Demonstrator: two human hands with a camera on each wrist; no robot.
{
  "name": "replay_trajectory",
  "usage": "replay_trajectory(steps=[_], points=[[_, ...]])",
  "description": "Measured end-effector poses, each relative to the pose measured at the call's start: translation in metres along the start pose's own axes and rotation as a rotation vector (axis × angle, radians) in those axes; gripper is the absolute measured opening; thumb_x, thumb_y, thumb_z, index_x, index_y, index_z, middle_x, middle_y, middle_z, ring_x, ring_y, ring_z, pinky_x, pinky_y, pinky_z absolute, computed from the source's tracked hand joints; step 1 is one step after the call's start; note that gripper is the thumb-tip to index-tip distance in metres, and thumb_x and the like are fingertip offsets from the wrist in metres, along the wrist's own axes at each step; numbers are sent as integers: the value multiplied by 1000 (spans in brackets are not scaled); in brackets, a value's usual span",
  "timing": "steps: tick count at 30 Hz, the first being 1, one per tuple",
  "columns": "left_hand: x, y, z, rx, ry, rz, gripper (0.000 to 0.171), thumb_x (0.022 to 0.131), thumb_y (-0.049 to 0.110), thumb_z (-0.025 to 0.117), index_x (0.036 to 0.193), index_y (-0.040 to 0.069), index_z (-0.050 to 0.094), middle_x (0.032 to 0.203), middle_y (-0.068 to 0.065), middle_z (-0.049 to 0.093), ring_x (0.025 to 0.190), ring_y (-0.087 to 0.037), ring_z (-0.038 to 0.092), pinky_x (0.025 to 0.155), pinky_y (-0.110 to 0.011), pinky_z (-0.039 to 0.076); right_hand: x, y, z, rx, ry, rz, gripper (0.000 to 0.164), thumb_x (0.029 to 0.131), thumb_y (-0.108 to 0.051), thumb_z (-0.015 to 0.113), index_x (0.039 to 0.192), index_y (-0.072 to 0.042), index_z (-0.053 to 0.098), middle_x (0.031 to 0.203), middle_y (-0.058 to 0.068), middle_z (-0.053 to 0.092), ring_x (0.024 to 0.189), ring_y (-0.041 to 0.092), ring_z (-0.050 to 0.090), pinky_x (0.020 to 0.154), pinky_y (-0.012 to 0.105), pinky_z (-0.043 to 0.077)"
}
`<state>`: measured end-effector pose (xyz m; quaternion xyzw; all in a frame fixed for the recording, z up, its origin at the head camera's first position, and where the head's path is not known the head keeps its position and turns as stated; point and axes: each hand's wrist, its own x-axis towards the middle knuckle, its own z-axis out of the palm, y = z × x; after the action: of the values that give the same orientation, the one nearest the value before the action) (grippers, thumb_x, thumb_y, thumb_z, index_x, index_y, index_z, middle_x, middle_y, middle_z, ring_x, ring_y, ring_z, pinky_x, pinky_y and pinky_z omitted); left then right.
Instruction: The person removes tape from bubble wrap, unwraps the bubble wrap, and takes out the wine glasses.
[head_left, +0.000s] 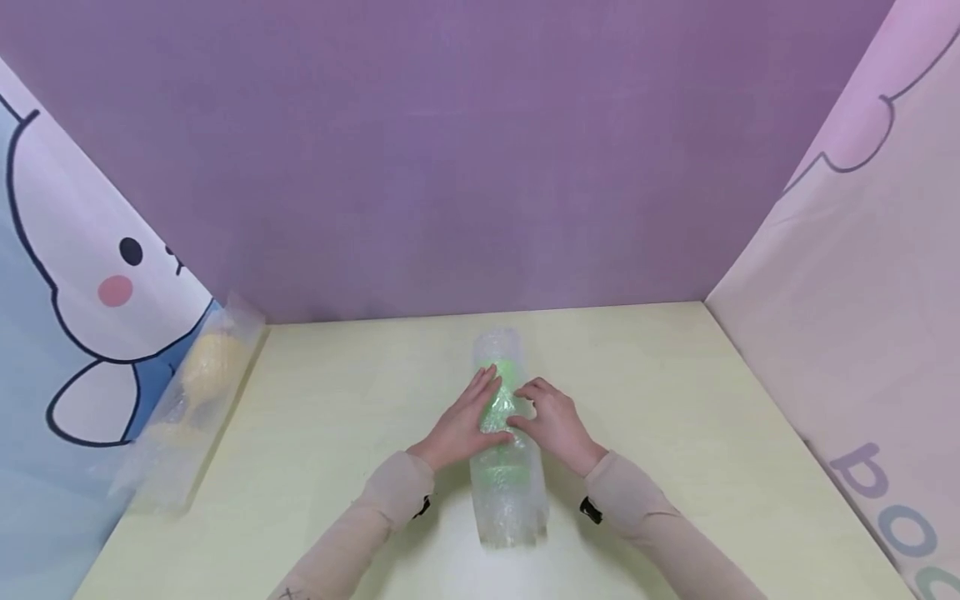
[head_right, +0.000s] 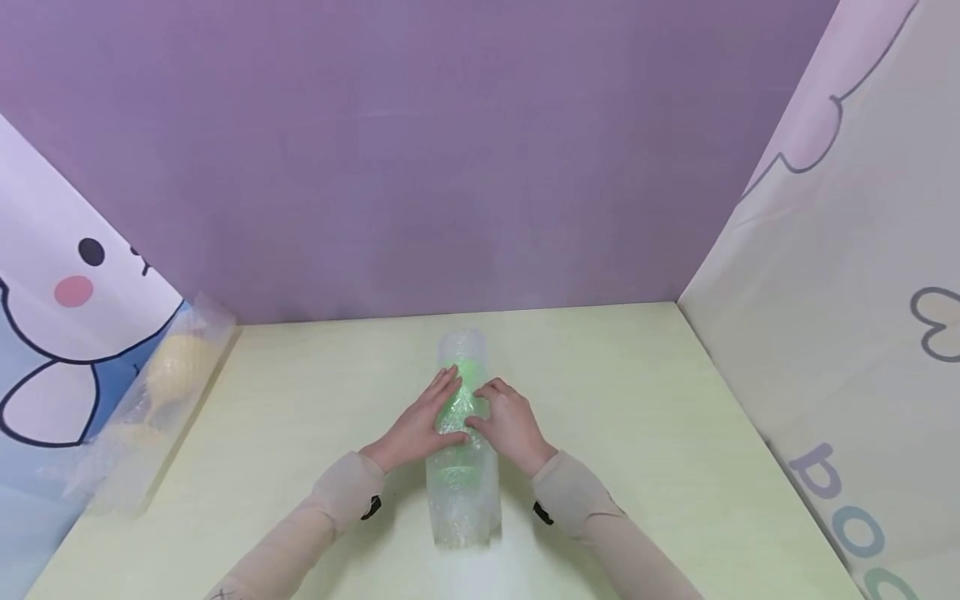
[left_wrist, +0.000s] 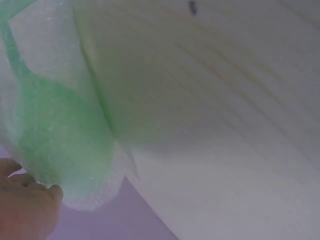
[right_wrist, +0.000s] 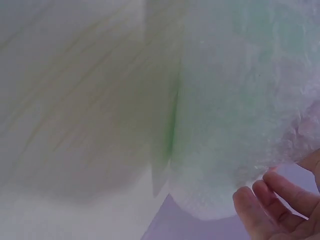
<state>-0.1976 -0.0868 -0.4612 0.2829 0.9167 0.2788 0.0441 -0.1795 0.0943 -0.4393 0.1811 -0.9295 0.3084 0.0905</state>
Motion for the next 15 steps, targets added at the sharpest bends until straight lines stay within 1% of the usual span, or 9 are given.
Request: replay_trajectory(steps=[3,7,12,15], points=[[-2,-1,2,-16,6,-4,92,79,51,64,147,9,19,156,1,2,143,-17,-2,112,-44,23,-1,2,0,-42,0,-45,33,72,-21,76,97,-1,68,96,8,65,83,22,64,75,38,53],[-4,-1,4,-40,9,-5,92,78,47,67,147,8,19,156,0,3,143,-19,-1,111,-45,24,-3,5,2,-115,8,-126,27,72,-21,75,91,-3,69,91,6,67,78,19,66,71,33,55],[-3,-2,7,-40,13,4,92,79,47,66,147,10,17,156,3,1,143,-18,-2,112,-43,24,-2,8,2,-182,38,-227,18,74,-13,74,88,-2,70,87,5,67,74,16,66,67,28,55],[0,-3,6,-41,26,-1,91,79,46,66,147,11,17,156,4,0,143,-16,-2,112,-42,23,2,9,1,-236,55,-305,13,76,-9,72,86,-2,70,86,6,67,74,16,66,66,25,55]])
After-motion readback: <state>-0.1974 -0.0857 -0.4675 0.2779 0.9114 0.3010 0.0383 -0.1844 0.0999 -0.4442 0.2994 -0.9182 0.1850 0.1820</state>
